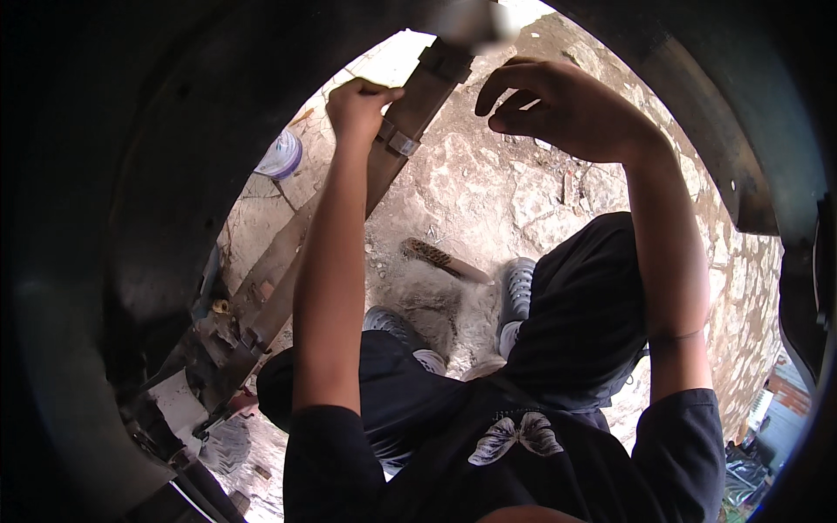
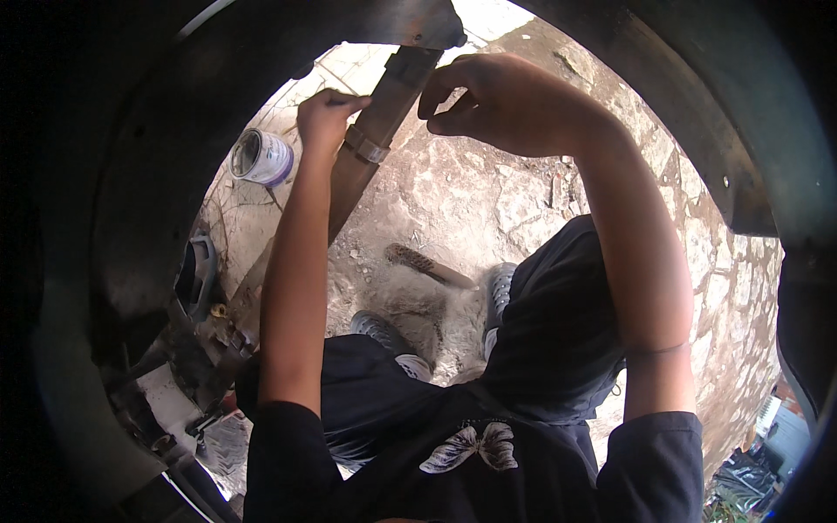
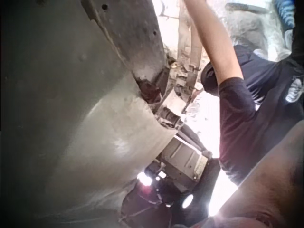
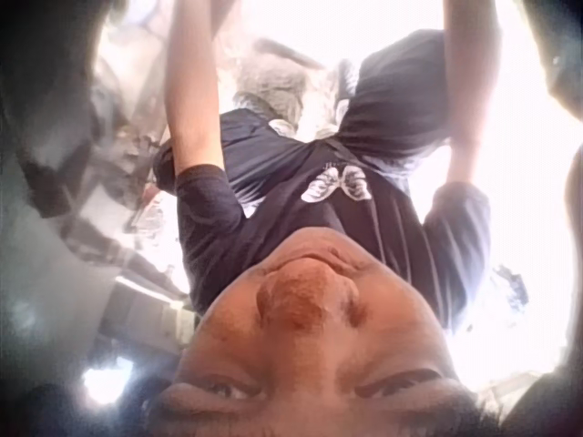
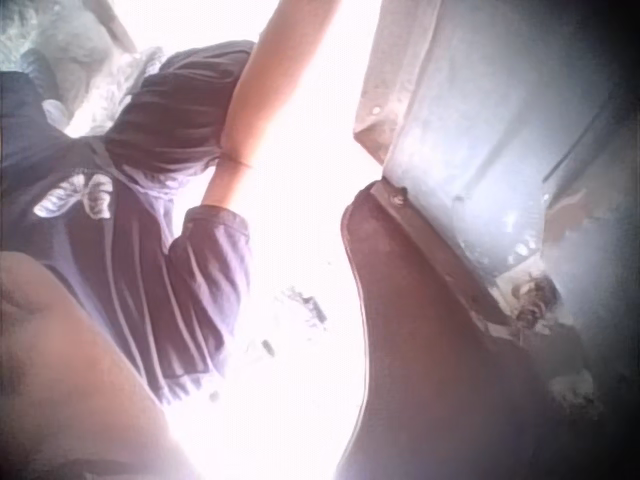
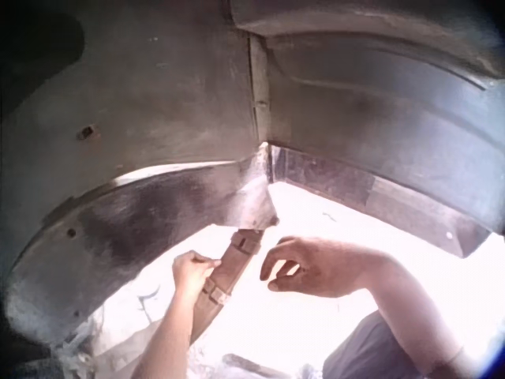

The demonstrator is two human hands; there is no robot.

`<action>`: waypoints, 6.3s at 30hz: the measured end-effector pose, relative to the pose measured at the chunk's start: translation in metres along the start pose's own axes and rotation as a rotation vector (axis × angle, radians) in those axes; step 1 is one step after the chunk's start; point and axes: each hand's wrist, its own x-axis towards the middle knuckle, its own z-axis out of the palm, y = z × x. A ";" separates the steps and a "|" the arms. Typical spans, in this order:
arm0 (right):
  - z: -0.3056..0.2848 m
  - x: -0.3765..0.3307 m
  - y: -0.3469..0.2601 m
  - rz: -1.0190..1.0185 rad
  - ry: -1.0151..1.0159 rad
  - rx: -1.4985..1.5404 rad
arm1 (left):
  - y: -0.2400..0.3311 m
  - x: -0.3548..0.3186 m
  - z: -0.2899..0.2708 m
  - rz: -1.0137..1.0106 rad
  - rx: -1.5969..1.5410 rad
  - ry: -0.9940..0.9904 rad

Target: The person sits on the ground and assembles a metal frame by hand. They repeatedly insert and tighten small metal fasteners into a long metal beam, adjusting the frame as needed.

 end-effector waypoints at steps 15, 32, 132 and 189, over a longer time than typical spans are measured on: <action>-0.008 -0.008 0.014 0.071 0.062 -0.074 | 0.011 0.002 0.011 -0.004 -0.075 0.013; -0.010 -0.018 0.020 0.071 0.048 0.078 | 0.006 0.019 0.021 0.083 -0.073 -0.067; -0.001 -0.029 0.024 0.146 -0.037 -0.022 | 0.021 -0.024 0.011 0.179 0.042 -0.006; 0.000 -0.032 0.021 0.080 -0.004 -0.151 | 0.045 -0.040 0.037 0.250 -0.068 0.092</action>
